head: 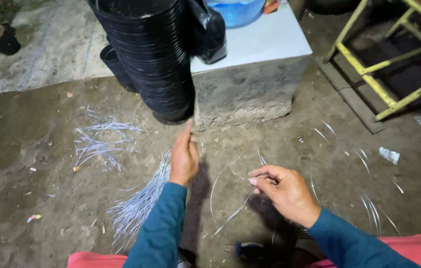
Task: The person sits on the floor and uses pliers to cut thin metal wires into shorter pieces. They repeatedly pick up wires, cut them, and place the cut pieces into a pile on the floor.
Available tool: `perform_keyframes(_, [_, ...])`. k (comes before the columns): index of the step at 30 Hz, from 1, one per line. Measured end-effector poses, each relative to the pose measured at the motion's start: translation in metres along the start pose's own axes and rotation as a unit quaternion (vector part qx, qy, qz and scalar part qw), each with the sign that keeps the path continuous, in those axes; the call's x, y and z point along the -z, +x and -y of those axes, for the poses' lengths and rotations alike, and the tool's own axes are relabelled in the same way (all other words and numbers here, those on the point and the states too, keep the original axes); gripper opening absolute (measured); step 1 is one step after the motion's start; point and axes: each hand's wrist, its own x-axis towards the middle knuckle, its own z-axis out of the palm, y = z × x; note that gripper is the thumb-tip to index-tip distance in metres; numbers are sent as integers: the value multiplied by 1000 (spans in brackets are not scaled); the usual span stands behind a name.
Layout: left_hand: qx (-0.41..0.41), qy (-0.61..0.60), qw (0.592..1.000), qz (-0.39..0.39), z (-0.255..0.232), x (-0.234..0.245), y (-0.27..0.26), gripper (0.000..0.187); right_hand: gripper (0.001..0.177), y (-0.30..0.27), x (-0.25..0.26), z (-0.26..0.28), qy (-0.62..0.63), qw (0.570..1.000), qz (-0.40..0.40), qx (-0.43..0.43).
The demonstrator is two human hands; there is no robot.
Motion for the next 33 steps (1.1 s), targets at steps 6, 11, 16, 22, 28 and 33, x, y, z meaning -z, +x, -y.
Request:
perform_keyframes(6, [137, -222, 956, 136, -107, 9, -1, 25, 12, 9, -2, -1, 178, 984, 13, 4])
perform_keyframes(11, [85, -174, 969, 151, -146, 18, -11, 16, 17, 15, -4, 6, 228, 973, 34, 1])
perform_keyframes(16, [132, -175, 961, 166, -148, 22, -21, 14, 23, 8, 2, 11, 218, 975, 29, 19])
perform_keyframes(22, [255, -432, 836, 225, -123, 6, -38, 22, 19, 4, 1, 7, 247, 969, -1, -15])
perform_keyframes(28, [351, -456, 783, 237, -118, -6, -49, 25, 16, 11, 7, -2, 224, 972, -57, -44])
perform_keyframes(33, [254, -143, 943, 161, -142, 11, -48, 17, 11, 13, 7, -4, 214, 972, -92, -17])
